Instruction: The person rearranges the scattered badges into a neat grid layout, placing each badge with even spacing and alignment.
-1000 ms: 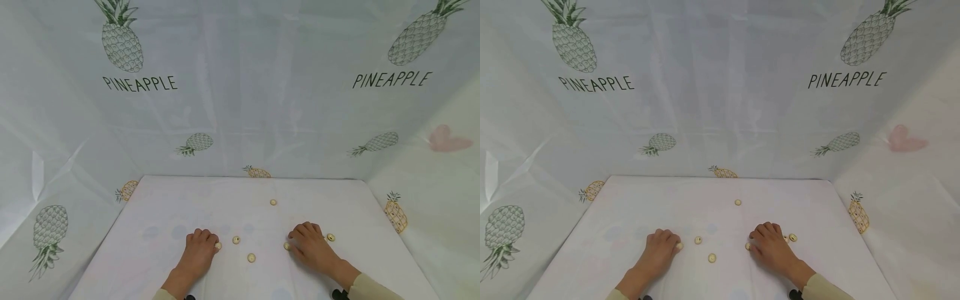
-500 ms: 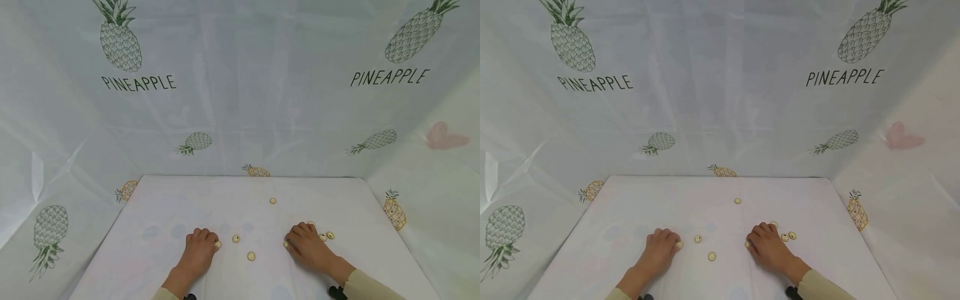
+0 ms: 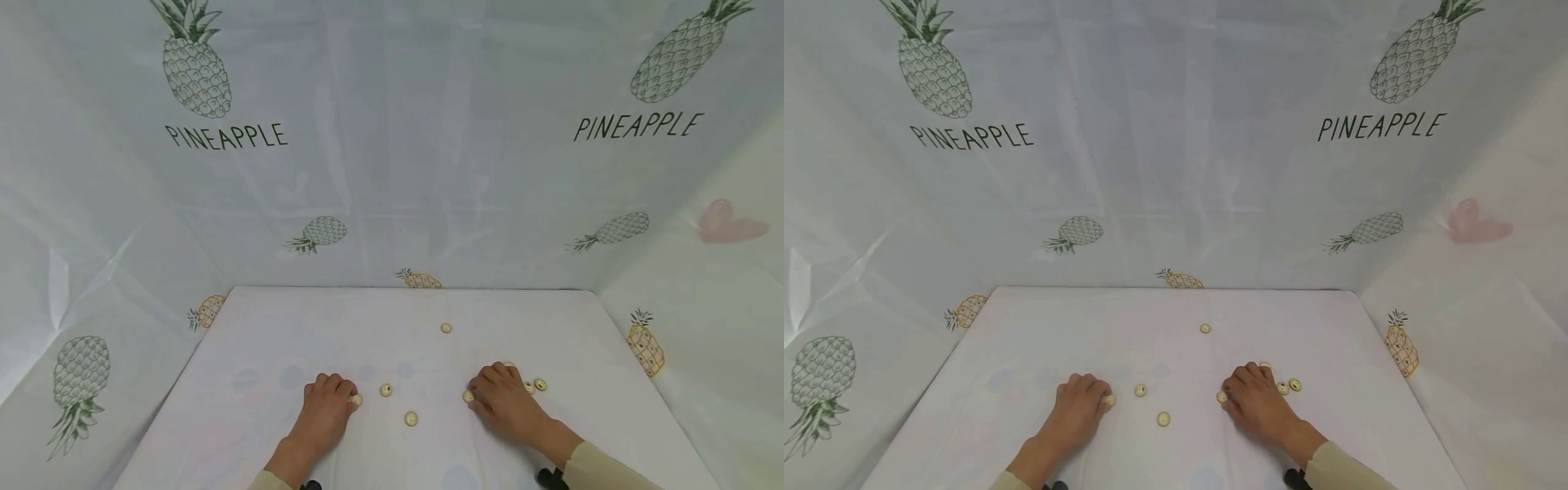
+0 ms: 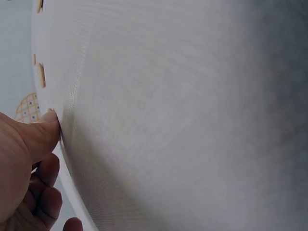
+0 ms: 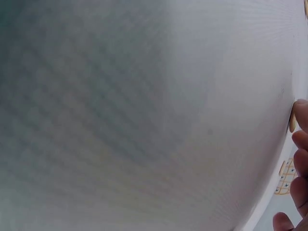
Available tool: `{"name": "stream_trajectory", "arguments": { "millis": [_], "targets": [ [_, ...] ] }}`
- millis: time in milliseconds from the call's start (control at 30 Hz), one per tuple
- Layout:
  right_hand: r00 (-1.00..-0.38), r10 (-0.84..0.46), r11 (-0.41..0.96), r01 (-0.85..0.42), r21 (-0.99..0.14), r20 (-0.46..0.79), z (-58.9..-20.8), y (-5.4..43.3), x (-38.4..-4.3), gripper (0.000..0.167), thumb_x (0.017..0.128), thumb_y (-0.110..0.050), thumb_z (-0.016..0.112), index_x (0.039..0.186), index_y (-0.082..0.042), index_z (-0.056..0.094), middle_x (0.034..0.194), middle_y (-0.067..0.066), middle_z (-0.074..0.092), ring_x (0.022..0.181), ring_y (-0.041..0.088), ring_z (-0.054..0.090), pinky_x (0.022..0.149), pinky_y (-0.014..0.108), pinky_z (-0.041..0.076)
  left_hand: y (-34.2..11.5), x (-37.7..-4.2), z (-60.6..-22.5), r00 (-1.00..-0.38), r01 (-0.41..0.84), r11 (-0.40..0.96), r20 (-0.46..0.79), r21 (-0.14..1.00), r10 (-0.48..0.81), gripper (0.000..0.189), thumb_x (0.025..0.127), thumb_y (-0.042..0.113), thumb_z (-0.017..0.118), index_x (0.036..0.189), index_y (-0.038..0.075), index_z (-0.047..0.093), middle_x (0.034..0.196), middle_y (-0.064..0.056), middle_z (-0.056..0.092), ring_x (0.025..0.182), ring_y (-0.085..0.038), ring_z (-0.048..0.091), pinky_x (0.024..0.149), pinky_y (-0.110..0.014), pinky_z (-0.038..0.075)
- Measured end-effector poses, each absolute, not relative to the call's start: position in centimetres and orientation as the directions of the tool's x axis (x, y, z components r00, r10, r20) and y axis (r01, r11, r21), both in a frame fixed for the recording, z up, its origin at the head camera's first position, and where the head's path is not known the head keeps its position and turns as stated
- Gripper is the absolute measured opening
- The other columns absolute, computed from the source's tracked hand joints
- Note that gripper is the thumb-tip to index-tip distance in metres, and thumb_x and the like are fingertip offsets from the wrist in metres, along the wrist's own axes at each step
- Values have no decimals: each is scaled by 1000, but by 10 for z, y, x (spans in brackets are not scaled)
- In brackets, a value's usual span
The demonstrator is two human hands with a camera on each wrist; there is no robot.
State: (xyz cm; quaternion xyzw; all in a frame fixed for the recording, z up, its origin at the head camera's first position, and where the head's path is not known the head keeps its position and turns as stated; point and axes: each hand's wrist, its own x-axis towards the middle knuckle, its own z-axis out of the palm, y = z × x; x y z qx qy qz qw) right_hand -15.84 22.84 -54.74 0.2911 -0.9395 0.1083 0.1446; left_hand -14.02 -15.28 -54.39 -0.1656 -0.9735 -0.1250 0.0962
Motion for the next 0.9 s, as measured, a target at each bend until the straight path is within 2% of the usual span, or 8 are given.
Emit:
{"name": "stream_trajectory", "arguments": {
  "millis": [367,567,767,900],
  "targets": [
    [-752,-537,791,-606,-83,382,-551,228,-163,23,83,-29,91,98,-21,76,97,-11,63,95,11,48,89,43,39,-154,-140,-544,-938,325,919,197,225,284,18,91,24,82,100,18,68,99,3,61,95,-18,50,85,-46,43],
    [-756,-534,791,-605,-92,378,-550,227,-164,20,83,-29,90,96,-22,76,94,-12,63,92,9,48,86,41,38,-155,-140,-544,-939,327,916,186,232,288,17,92,24,81,101,19,68,99,3,61,95,-18,50,85,-46,43],
    [-706,-571,769,-639,-28,420,-549,223,-168,19,81,-28,90,92,-21,75,92,-11,63,90,11,49,85,42,42,-155,-140,-544,-939,330,915,178,231,294,17,92,24,81,102,18,68,101,3,61,96,-18,49,86,-47,43],
    [-716,-573,778,-628,-10,399,-548,223,-167,20,83,-31,89,95,-22,75,94,-10,63,91,11,49,86,43,43,-154,-141,-543,-938,333,913,179,234,296,17,92,25,81,102,18,68,101,3,61,97,-18,50,86,-46,42]
  ]
}}
